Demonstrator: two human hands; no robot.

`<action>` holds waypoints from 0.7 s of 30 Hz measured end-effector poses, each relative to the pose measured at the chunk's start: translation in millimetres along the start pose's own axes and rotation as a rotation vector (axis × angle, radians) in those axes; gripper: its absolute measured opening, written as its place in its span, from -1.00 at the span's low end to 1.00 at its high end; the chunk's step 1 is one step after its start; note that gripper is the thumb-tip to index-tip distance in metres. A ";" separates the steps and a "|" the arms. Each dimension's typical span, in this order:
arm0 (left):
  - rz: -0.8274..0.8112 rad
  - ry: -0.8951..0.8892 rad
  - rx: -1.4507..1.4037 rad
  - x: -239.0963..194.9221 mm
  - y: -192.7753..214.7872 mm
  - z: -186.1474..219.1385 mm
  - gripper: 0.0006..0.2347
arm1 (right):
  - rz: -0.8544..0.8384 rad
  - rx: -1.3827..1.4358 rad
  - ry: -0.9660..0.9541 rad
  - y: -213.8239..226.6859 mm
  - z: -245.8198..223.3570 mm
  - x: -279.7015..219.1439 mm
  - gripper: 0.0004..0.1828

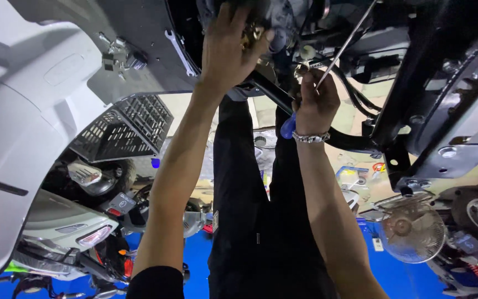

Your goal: Repairing a motorcycle by installing and adjusting the carburetor and connecting hoses

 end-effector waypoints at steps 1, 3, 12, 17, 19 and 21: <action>-0.007 -0.006 0.000 6.9 2.9 5.2 -0.47 | 0.007 0.004 -0.003 -0.3 1.3 2.4 -0.83; -0.026 0.048 -0.160 19.4 6.8 10.6 -0.51 | 0.045 0.073 -0.026 1.5 7.8 7.5 -0.93; -0.211 0.139 -0.305 30.5 -8.3 -5.2 -0.51 | 0.067 0.118 0.034 -7.4 -6.1 27.6 -0.85; -0.143 0.197 -0.429 36.3 -13.9 -9.4 -0.64 | 0.103 0.209 -0.001 -10.7 9.1 39.0 -0.86; -0.090 0.115 -0.474 39.6 -15.7 -8.4 -0.68 | 0.113 0.220 0.017 -10.6 13.8 43.5 -0.90; -0.145 0.248 -0.392 38.4 -23.5 -17.0 -0.54 | 0.082 0.338 0.006 -14.2 18.5 45.3 -0.91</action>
Point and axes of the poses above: each hand's wrist, its own x-axis towards the middle knuckle, its own y-axis out of the back of the hand, z = x × y, the point moved 8 cm from there along x, towards the middle knuckle, and after that the axes turned 2 degrees about y, right-handed, at the moved point
